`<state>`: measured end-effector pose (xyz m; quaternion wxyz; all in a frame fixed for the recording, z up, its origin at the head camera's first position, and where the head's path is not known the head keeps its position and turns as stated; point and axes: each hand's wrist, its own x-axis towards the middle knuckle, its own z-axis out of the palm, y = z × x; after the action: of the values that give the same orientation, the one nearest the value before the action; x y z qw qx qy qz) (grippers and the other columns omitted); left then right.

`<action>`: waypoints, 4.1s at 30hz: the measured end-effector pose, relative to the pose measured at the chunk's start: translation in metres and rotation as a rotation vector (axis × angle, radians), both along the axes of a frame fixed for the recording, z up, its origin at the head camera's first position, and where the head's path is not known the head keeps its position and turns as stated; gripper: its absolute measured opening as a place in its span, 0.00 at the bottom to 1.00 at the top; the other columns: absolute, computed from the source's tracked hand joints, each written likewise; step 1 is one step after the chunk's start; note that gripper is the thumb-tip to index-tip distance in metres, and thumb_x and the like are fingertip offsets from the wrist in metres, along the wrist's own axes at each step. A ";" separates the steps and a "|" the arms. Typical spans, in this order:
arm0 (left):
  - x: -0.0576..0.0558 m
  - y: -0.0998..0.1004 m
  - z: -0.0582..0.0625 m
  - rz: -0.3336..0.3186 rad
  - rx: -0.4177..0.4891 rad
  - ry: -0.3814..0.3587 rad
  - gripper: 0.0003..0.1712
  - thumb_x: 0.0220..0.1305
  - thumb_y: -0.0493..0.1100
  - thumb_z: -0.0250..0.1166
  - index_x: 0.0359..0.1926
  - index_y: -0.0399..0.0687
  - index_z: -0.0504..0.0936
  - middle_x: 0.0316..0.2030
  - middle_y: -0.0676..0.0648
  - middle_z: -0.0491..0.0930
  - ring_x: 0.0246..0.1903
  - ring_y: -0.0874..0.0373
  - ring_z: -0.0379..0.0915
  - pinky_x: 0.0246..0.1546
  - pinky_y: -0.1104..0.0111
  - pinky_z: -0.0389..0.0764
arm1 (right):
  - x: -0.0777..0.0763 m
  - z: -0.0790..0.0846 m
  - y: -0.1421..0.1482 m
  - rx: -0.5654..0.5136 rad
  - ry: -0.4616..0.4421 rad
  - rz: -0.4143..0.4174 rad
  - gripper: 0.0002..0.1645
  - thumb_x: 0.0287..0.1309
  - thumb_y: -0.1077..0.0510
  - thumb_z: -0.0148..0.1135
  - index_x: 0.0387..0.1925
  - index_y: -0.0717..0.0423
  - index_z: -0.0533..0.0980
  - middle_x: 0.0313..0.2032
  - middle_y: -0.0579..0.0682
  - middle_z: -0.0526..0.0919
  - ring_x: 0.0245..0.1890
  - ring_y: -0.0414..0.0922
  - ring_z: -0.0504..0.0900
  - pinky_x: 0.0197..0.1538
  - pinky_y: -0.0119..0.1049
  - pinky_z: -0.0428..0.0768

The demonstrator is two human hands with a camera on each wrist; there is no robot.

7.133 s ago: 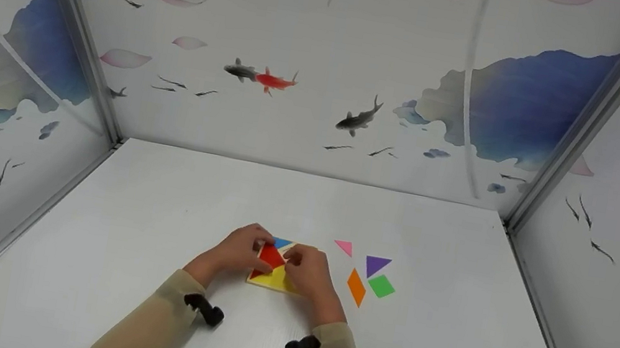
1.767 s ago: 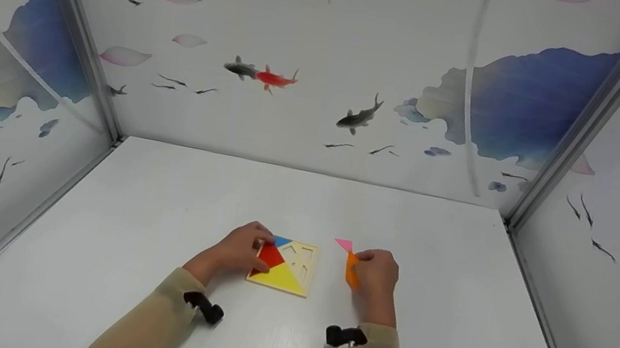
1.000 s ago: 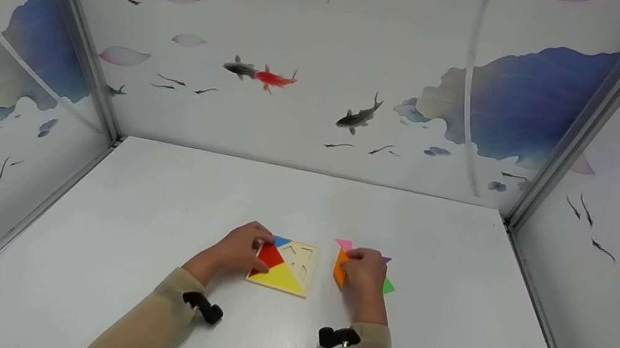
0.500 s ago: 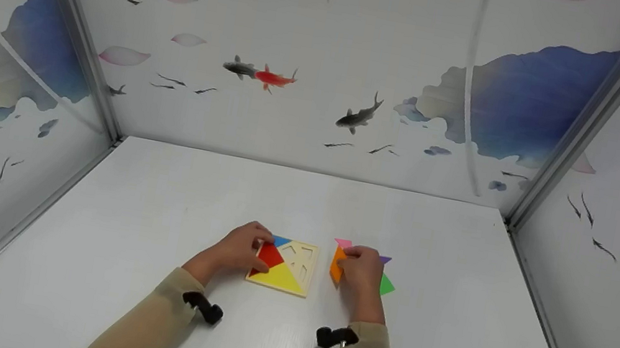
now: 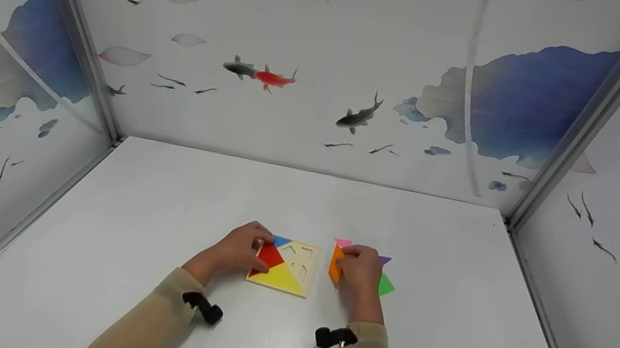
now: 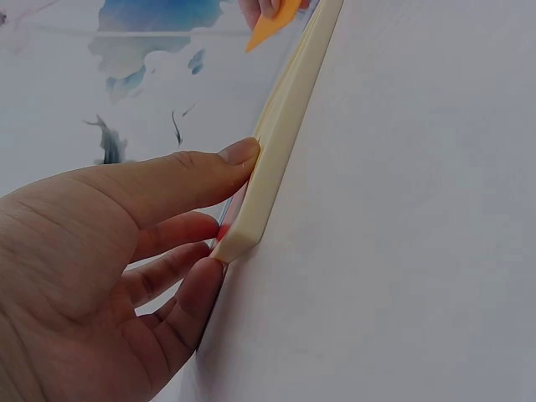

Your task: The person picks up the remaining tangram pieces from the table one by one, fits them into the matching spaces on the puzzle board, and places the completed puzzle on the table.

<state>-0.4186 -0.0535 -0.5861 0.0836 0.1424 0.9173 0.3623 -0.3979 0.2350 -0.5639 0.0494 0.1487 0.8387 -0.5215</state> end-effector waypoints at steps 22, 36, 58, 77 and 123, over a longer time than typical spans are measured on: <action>-0.001 -0.002 -0.002 -0.029 -0.006 0.033 0.37 0.55 0.50 0.83 0.66 0.49 0.83 0.62 0.50 0.76 0.60 0.54 0.74 0.68 0.59 0.77 | -0.003 -0.005 -0.006 -0.034 0.010 0.026 0.23 0.69 0.65 0.67 0.63 0.66 0.79 0.59 0.64 0.81 0.47 0.52 0.83 0.48 0.36 0.89; -0.004 -0.002 -0.006 -0.028 0.000 0.035 0.35 0.54 0.50 0.83 0.64 0.50 0.85 0.61 0.51 0.76 0.60 0.54 0.74 0.69 0.60 0.76 | -0.006 -0.008 -0.014 -0.045 0.050 0.035 0.20 0.65 0.67 0.69 0.57 0.64 0.82 0.46 0.57 0.80 0.39 0.48 0.80 0.40 0.30 0.85; -0.004 -0.003 -0.005 -0.045 0.009 0.023 0.37 0.56 0.50 0.83 0.66 0.49 0.83 0.62 0.50 0.75 0.61 0.53 0.73 0.70 0.58 0.75 | -0.005 -0.012 -0.021 -0.033 0.025 0.051 0.19 0.68 0.64 0.67 0.59 0.62 0.81 0.46 0.57 0.79 0.40 0.48 0.78 0.41 0.28 0.82; -0.001 -0.001 -0.002 -0.020 -0.025 0.012 0.36 0.56 0.50 0.83 0.65 0.51 0.84 0.63 0.50 0.75 0.61 0.53 0.73 0.70 0.59 0.76 | -0.003 -0.015 -0.025 -0.035 0.054 0.094 0.17 0.66 0.64 0.69 0.55 0.65 0.82 0.40 0.54 0.79 0.36 0.46 0.78 0.37 0.29 0.81; -0.003 -0.003 -0.004 -0.042 0.009 0.024 0.34 0.55 0.49 0.83 0.64 0.50 0.85 0.62 0.50 0.76 0.59 0.54 0.74 0.68 0.60 0.77 | -0.007 -0.017 -0.035 -0.017 0.007 0.088 0.15 0.67 0.62 0.69 0.53 0.60 0.80 0.39 0.54 0.79 0.36 0.47 0.78 0.38 0.28 0.83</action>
<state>-0.4220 -0.0564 -0.5898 0.0797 0.1660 0.9135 0.3628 -0.4053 0.2001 -0.5808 0.0707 0.1097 0.8401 -0.5265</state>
